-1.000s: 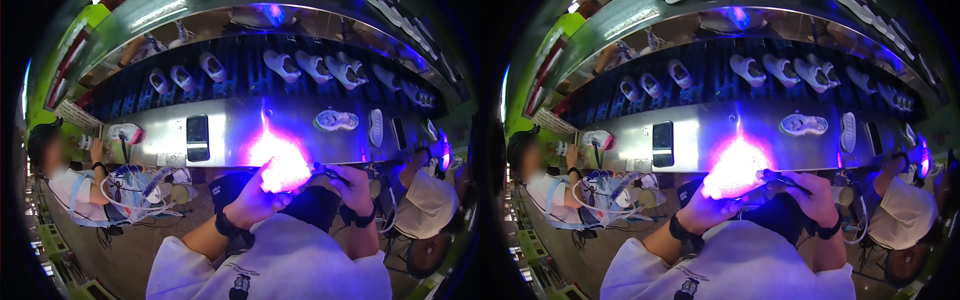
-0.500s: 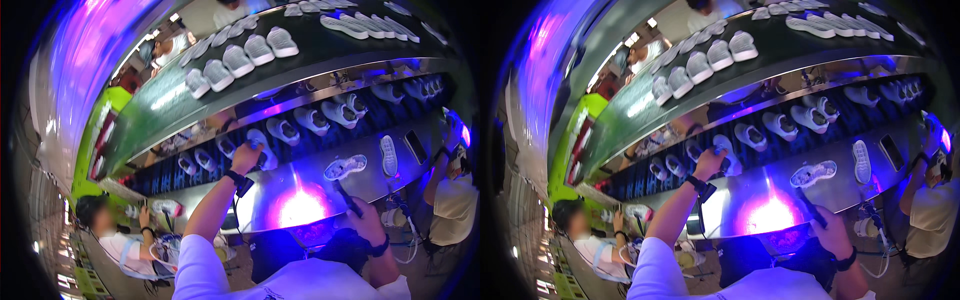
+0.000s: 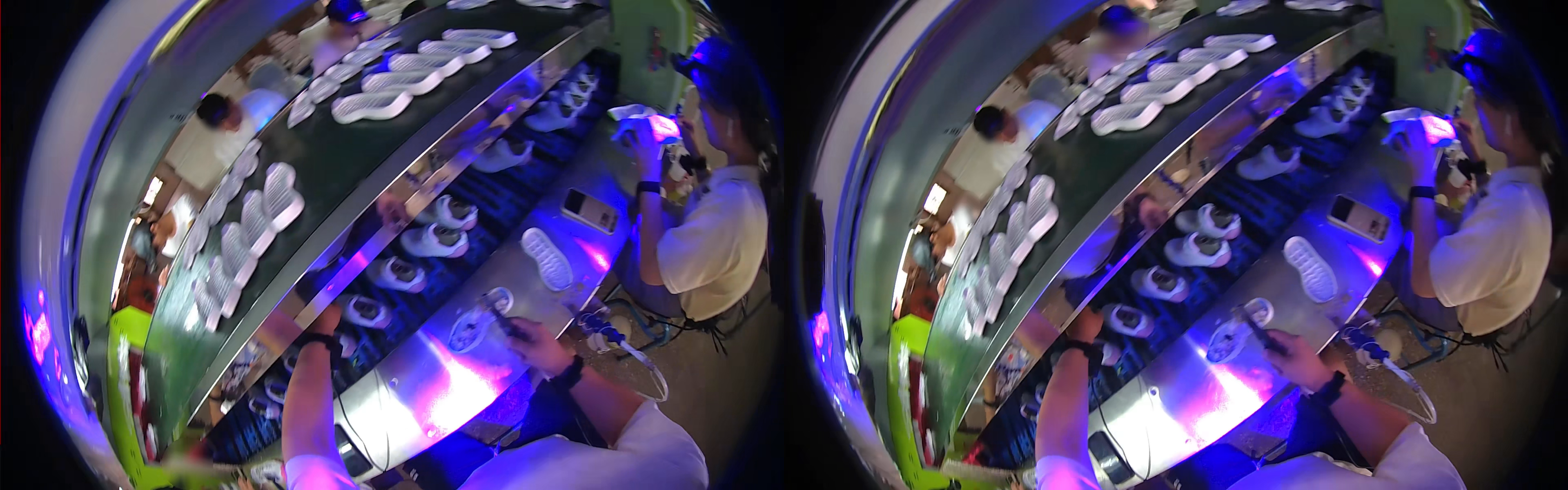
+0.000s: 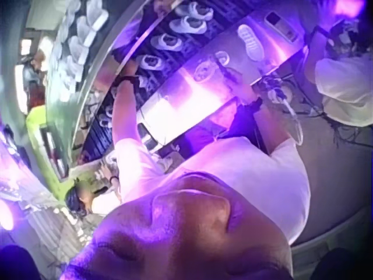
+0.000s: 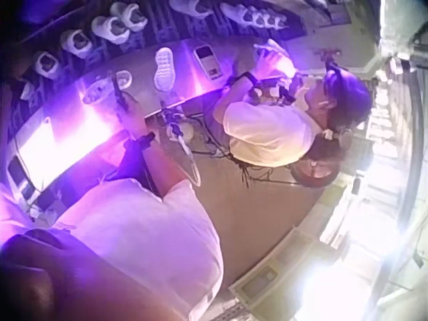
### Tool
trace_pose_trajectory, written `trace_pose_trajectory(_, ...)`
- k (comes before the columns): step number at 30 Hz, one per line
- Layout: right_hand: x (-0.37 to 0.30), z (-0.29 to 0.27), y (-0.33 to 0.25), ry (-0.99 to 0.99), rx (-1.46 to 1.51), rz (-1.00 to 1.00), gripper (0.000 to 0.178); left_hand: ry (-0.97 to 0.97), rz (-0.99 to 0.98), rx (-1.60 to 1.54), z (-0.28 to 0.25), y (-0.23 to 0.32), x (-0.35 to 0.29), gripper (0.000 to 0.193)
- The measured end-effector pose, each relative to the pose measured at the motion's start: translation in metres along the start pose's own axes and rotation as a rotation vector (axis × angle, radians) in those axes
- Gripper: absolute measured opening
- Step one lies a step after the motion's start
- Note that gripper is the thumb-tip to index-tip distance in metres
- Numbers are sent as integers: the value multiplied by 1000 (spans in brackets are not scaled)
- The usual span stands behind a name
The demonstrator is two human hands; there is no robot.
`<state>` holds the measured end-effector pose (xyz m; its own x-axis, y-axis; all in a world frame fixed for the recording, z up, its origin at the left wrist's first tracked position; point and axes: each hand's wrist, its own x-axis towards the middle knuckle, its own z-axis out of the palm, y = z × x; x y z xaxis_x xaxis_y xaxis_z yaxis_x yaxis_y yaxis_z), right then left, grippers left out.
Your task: Assemble and inspect shoe components on a factory production line.
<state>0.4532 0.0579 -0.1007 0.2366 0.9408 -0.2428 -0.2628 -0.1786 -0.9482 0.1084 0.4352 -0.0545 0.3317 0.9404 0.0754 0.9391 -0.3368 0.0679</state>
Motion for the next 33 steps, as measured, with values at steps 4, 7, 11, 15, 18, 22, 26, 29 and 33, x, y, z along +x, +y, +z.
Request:
trace_pose_trajectory(4,5,-1,16,-5,-233,-151,35,31,275,-54,-22,95,12,59)
trace_pose_trajectory(7,-2,2,4,16,-284,-87,38,31,530,24,14,132,15,55)
trace_pose_trajectory(11,0,4,15,26,-307,-127,37,23,493,264,45,131,23,38)
trace_pose_trajectory(15,3,1,29,-3,-246,-146,36,21,616,324,8,131,-5,31)
trace_pose_trajectory(18,2,-3,30,25,-220,-152,34,37,745,223,-38,130,-69,55)
trace_pose_trajectory(22,12,-8,47,61,-276,-325,29,-33,928,115,-67,107,-172,48)
trace_pose_trajectory(26,10,-9,29,39,-228,-230,27,-259,953,-200,-40,66,-254,50)
trace_pose_trajectory(29,14,-9,35,32,-194,-256,25,-187,958,19,-59,62,-291,50)
trace_pose_trajectory(33,18,-3,39,64,-184,-308,22,-166,454,-485,-89,70,-319,49)
